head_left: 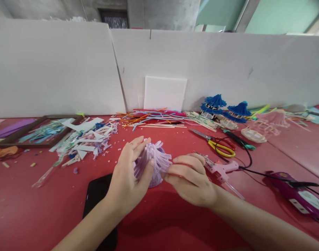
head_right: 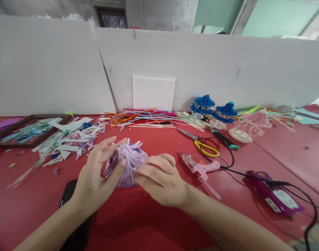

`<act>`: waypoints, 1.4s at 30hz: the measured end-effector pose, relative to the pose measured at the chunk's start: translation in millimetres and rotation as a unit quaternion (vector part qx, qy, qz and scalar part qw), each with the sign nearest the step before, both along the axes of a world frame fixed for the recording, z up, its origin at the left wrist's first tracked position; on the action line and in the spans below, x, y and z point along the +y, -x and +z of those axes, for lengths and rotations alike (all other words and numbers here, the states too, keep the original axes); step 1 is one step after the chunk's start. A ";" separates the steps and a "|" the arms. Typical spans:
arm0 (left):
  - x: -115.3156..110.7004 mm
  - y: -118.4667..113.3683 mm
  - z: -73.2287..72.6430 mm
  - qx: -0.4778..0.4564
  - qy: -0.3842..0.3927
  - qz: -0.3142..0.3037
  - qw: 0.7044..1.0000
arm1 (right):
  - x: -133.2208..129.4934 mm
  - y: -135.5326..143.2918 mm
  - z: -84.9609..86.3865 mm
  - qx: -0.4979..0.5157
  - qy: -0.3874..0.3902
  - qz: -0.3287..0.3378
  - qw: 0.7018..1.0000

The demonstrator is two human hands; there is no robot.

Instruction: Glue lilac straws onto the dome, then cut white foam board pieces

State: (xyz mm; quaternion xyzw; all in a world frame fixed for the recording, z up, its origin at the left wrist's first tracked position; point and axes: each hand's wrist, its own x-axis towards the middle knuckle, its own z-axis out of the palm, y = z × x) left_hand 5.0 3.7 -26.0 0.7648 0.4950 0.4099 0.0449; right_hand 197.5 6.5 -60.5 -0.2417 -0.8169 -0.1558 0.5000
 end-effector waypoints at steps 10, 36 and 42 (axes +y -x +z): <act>0.8 -1.2 -6.3 -0.146 0.006 -0.052 0.988 | 3.6 -2.8 26.1 0.032 0.109 0.050 0.992; 3.0 -10.1 -13.3 -0.295 0.064 -0.063 0.951 | 22.7 22.1 51.8 0.095 0.289 0.026 0.952; 3.6 -10.9 -12.8 -0.301 0.065 -0.068 0.949 | 23.5 24.5 47.9 0.105 0.248 0.029 0.963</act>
